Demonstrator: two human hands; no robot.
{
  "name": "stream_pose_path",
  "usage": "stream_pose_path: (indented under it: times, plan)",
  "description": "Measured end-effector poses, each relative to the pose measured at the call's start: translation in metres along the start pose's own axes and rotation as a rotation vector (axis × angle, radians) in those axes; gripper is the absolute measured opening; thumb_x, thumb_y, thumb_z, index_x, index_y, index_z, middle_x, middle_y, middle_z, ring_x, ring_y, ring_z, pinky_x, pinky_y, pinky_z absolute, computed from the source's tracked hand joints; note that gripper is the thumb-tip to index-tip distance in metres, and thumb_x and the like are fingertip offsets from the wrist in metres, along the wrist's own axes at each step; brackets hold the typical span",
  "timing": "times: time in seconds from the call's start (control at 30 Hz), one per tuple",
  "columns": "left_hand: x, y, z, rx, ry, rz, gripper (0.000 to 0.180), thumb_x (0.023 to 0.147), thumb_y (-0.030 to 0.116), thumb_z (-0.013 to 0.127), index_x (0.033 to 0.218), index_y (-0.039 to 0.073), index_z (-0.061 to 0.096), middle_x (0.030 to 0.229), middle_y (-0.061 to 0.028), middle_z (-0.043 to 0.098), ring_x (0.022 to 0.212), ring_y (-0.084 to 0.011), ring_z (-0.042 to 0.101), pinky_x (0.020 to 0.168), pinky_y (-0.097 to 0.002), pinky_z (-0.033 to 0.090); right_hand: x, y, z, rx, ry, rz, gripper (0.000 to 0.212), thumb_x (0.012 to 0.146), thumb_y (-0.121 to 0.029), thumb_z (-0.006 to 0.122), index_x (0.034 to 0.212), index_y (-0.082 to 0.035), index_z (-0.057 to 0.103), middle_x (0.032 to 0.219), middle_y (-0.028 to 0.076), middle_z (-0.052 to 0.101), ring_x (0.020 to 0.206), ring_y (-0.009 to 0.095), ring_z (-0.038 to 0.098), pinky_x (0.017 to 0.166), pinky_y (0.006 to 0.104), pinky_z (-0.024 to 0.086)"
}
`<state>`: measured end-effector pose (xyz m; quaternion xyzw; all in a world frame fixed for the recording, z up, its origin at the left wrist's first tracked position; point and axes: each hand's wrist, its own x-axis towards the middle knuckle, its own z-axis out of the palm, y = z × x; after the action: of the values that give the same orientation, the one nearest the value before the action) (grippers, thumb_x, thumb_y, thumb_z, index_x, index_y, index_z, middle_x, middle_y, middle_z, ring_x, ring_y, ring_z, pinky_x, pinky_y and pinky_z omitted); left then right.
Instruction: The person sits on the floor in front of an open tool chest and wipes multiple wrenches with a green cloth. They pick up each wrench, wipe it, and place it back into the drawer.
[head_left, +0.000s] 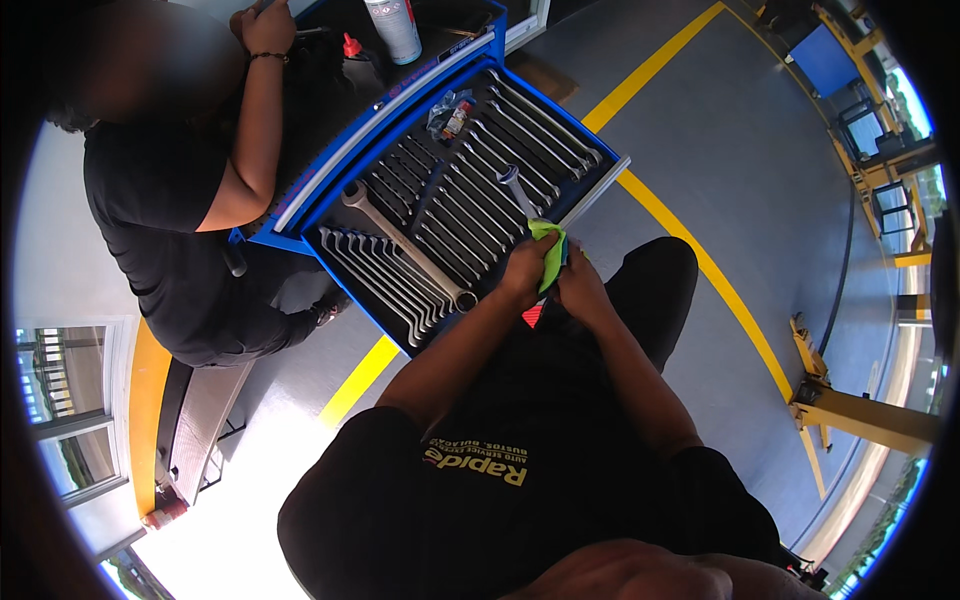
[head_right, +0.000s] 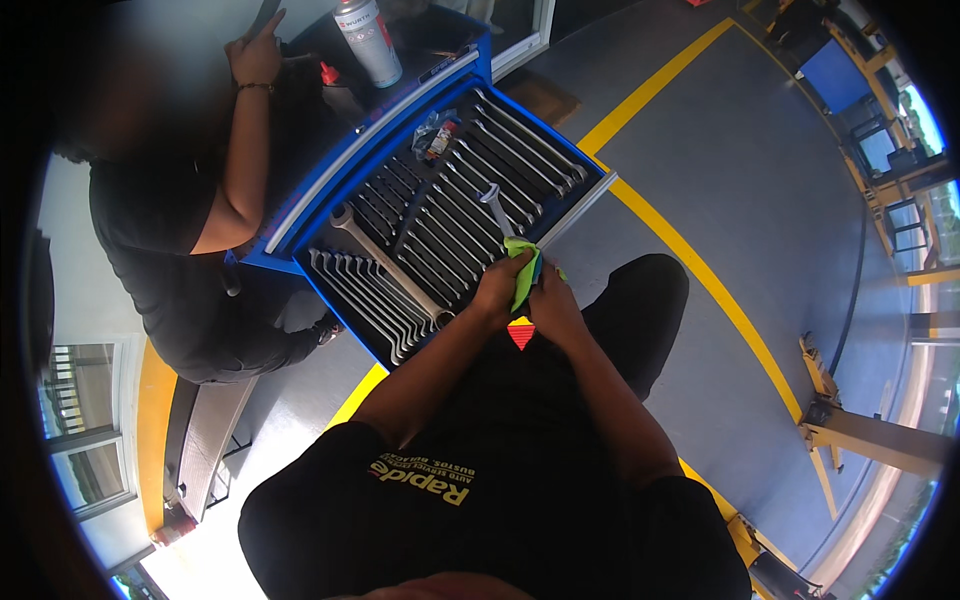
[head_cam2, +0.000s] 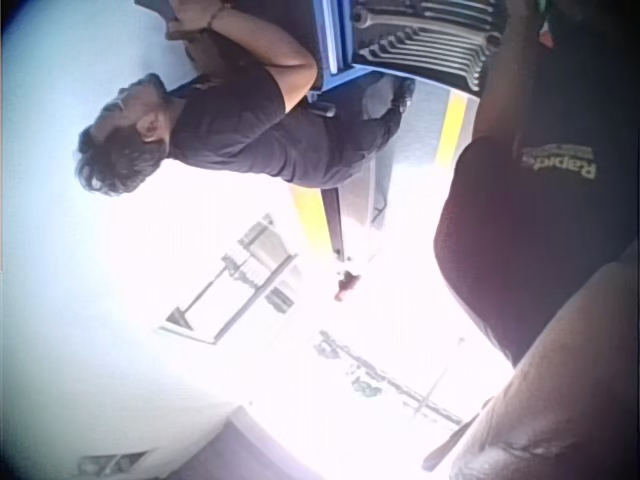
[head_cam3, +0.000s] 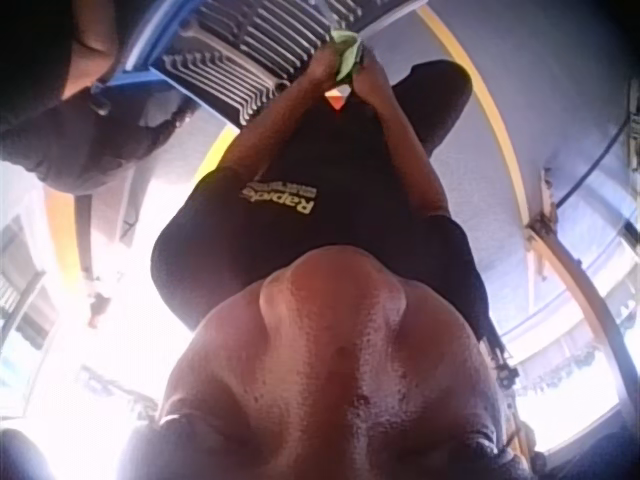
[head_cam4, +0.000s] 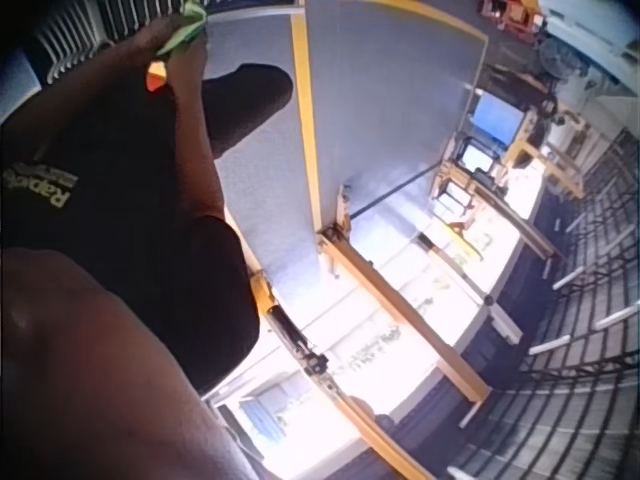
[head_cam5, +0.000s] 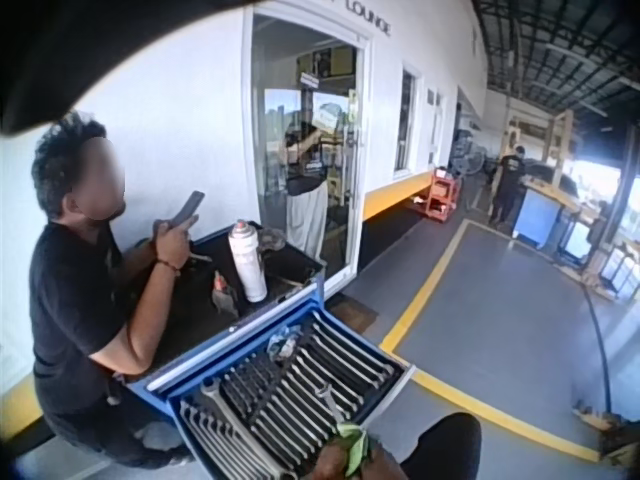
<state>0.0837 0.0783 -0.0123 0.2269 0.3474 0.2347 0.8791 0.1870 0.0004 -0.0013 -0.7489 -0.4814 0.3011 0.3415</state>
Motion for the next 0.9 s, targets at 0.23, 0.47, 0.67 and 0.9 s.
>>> stream_pose_path:
  times: [0.23,0.47,0.67,0.9]
  plan:
    - [0.024,0.053,-0.006,-0.097,0.253,0.303,0.034,0.104,0.036,0.05,0.095,0.004,0.059,0.074,-0.0093,0.062,0.059,-0.0236,0.063,0.055,-0.0412,0.056,-0.066,-0.034,-0.039,0.467,-0.349,0.291,0.031,0.103,-0.028,0.048,0.115,0.0,0.052,0.065,0.006,0.052,0.054,0.015,0.053,0.055,0.033,0.043]
    - [0.014,-0.017,0.037,-0.108,0.18,0.277,0.034,0.105,0.034,0.051,0.101,0.001,0.059,0.083,-0.0094,0.064,0.068,-0.0201,0.064,0.065,-0.0345,0.054,-0.025,-0.021,-0.035,0.219,-0.034,0.153,0.028,0.098,-0.023,0.049,0.106,0.003,0.054,0.074,0.011,0.059,0.064,0.021,0.06,0.062,0.0375,0.047]
    - [0.007,0.035,0.025,0.212,0.21,0.414,0.034,0.104,0.034,0.053,0.103,0.0,0.059,0.079,-0.0093,0.062,0.068,-0.0222,0.064,0.066,-0.0362,0.055,-0.05,-0.026,-0.025,0.395,-0.19,0.211,0.03,0.101,-0.027,0.049,0.106,0.002,0.054,0.072,0.009,0.057,0.063,0.018,0.057,0.063,0.0355,0.046]
    - [0.025,0.064,0.002,-0.125,0.214,0.349,0.029,0.105,0.033,0.051,0.109,0.004,0.056,0.084,-0.0087,0.063,0.067,-0.0225,0.065,0.061,-0.0401,0.057,-0.057,-0.037,-0.026,0.336,-0.268,0.199,0.03,0.103,-0.029,0.05,0.103,0.0,0.053,0.069,0.007,0.054,0.062,0.015,0.054,0.061,0.0334,0.044]
